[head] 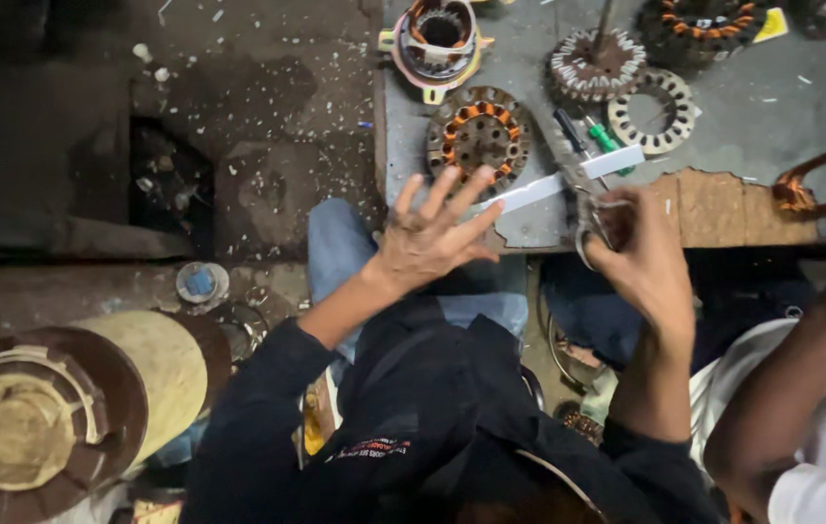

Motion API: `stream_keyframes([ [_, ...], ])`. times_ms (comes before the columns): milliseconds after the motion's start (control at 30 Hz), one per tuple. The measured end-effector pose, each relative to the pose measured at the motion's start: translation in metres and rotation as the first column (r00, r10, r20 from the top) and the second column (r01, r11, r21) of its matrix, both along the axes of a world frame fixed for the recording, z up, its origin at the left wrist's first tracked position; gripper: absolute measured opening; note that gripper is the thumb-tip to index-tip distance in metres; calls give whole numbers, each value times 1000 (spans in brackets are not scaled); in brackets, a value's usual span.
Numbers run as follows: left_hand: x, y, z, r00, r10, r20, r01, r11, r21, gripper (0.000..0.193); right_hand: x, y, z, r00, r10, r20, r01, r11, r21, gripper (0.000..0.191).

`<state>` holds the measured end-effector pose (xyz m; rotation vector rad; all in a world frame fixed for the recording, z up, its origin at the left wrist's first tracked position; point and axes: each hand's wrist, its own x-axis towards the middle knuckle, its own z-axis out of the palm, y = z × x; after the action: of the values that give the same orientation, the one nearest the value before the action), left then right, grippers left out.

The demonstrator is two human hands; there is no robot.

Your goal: The person cuts small strips of white insulating material with scissors and places them into the slots of a stator core. The person repeats this process for multiple slots, handling the stator and strips by hand.

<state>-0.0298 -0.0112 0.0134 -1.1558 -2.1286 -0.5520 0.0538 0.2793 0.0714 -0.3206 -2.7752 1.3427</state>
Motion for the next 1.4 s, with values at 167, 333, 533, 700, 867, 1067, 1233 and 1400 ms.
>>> stream_keyframes([
  [167, 14, 7, 2, 995, 94, -15, -94, 946, -310, 73, 36, 9, -32, 973, -166, -159, 72, 878, -474, 47],
  [333, 24, 28, 0, 992, 51, -113, -77, 968, -239, 38, 64, 2, -33, 925, -269, -269, 122, 879, -460, 67],
  [533, 24, 39, 4, 949, -256, 181, 251, 967, 51, 21, 75, -19, -43, 855, -356, -377, 272, 927, -257, 72],
  [700, 28, 58, 15, 676, -327, 661, -138, 825, 549, 26, 115, -23, -96, 905, -245, -348, 173, 959, -225, 57],
  [867, 16, 71, 0, 60, -805, 591, -515, 482, 709, 30, 144, -43, -162, 990, -122, -72, 80, 901, -427, 88],
  [1067, 21, 60, -14, 27, -852, 523, -541, 427, 724, 30, 126, -59, -159, 999, 39, -23, -45, 802, -595, 122],
  [1233, 23, 59, -4, 81, -781, 620, -520, 497, 694, 37, 86, -77, -135, 998, 41, -56, -67, 757, -650, 128],
  [1400, 19, 55, 2, 72, -745, 663, -533, 533, 657, 39, 73, -86, -129, 999, -33, -33, 5, 774, -633, 130],
])
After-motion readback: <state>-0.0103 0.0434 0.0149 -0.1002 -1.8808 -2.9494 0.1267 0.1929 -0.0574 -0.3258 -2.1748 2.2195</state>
